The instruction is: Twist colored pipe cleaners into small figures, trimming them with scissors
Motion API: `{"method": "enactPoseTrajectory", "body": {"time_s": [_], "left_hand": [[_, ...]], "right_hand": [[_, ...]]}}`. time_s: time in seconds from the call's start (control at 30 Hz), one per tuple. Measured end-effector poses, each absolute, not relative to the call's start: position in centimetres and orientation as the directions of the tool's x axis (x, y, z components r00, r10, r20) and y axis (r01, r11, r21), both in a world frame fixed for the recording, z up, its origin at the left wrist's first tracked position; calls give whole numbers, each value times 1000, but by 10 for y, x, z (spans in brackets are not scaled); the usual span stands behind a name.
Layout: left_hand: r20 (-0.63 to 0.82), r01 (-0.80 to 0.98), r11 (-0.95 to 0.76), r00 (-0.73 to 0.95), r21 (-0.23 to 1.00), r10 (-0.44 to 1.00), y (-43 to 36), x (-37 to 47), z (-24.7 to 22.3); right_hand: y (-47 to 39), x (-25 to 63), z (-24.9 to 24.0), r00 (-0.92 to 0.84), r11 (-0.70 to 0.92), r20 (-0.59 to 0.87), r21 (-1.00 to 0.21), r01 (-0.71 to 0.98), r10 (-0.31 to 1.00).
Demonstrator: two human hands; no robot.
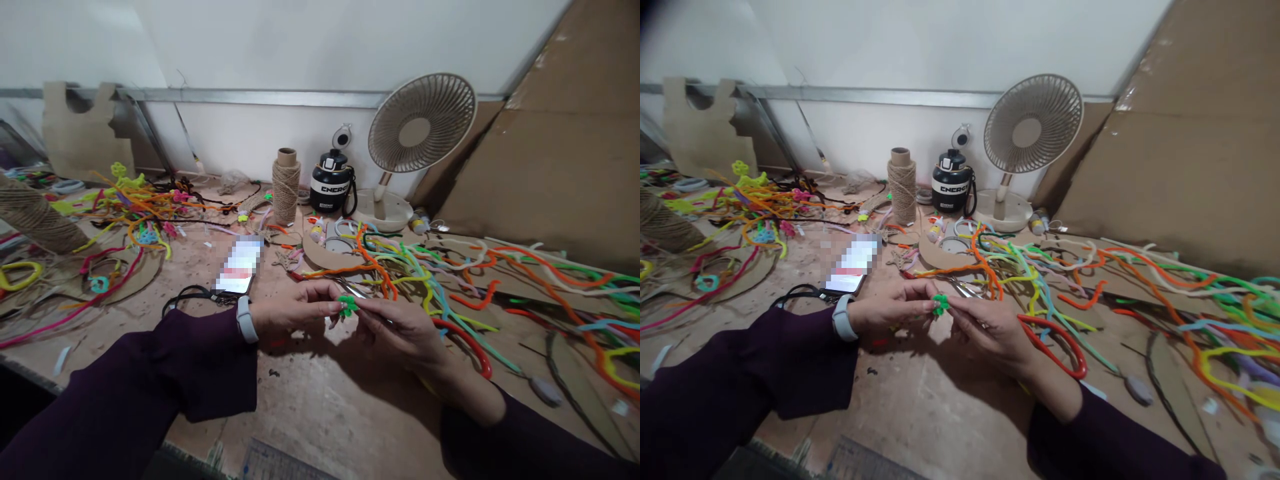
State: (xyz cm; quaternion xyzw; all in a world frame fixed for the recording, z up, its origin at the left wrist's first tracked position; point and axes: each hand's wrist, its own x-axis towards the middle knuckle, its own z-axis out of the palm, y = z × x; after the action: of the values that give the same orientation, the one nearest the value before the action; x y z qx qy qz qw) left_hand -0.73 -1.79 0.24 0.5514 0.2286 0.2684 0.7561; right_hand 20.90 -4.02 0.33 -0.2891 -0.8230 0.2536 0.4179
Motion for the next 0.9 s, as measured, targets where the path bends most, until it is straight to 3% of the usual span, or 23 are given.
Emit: {"method": "enactPoseTrajectory", "body": {"time_s": [0.43, 0.63, 0.77, 0.9], "left_hand": [[-58, -157, 279, 772, 947, 632, -18, -8, 1], [-53, -151, 258, 765, 954, 642, -19, -8, 1], [-30, -119, 172, 733, 978, 680, -17, -7, 0], [35, -107, 50, 673, 993, 739, -18, -3, 5]], "right_hand": [[-41, 209, 5, -484, 728, 559, -617, 300, 673], [-43, 208, 11, -514, 692, 502, -660, 292, 696], [-45, 209, 17, -521, 660, 473, -705, 261, 711], [-44, 209, 14, -504, 708, 519, -628, 324, 691]]}}
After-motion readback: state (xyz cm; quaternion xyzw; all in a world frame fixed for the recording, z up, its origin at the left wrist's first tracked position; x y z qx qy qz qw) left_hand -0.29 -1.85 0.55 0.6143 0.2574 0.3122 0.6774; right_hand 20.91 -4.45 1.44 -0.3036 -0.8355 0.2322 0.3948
